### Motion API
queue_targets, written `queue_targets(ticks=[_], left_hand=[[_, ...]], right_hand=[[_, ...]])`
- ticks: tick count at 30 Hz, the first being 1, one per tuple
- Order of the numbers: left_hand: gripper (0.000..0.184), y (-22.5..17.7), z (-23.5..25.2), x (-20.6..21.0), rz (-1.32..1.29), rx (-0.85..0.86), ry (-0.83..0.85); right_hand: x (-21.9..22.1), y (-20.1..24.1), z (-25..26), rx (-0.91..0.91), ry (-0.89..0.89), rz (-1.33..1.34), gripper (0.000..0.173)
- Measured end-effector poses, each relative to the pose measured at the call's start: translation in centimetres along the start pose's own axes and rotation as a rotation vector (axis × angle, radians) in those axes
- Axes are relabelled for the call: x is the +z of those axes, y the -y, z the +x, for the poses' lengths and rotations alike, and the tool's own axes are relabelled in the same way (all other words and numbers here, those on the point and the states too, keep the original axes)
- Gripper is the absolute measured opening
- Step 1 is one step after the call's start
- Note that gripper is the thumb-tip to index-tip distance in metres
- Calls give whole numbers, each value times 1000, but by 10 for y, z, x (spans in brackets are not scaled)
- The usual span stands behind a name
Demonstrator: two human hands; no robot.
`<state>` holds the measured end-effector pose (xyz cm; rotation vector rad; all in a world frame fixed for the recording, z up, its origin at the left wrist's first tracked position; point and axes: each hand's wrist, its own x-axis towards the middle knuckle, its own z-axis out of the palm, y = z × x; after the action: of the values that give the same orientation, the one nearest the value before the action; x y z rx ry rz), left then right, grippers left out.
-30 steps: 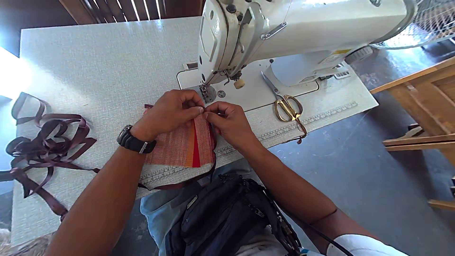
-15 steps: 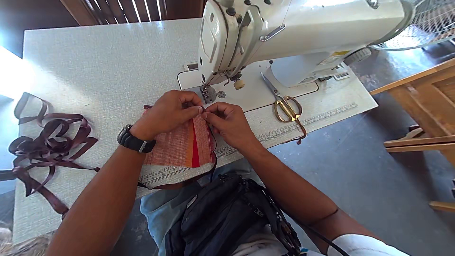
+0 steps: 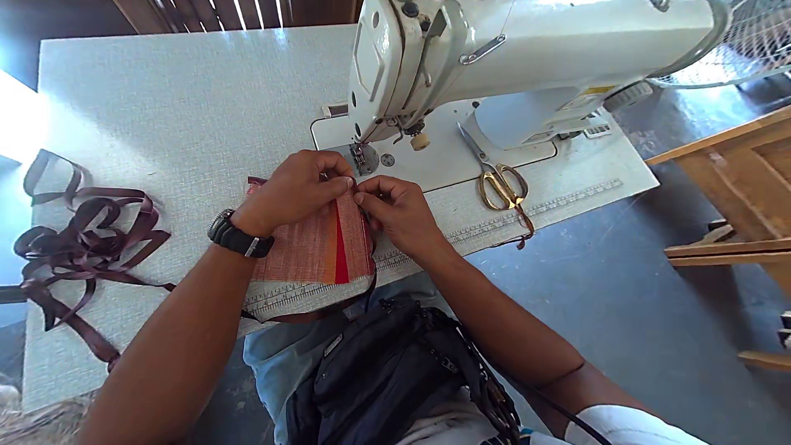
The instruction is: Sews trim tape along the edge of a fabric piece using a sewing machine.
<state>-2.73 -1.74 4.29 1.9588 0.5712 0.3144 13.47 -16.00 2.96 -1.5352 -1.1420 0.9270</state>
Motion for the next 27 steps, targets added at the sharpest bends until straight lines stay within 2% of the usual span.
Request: queue_targets(ticks=[6,27], left_hand=[[12,2,1,2,-8,10,-17],[13,-1,1,1,-60,-47,-48]], right_hand=[[-4,0,-4,71,22,60,20],[-2,6,9,100,31,61,13]])
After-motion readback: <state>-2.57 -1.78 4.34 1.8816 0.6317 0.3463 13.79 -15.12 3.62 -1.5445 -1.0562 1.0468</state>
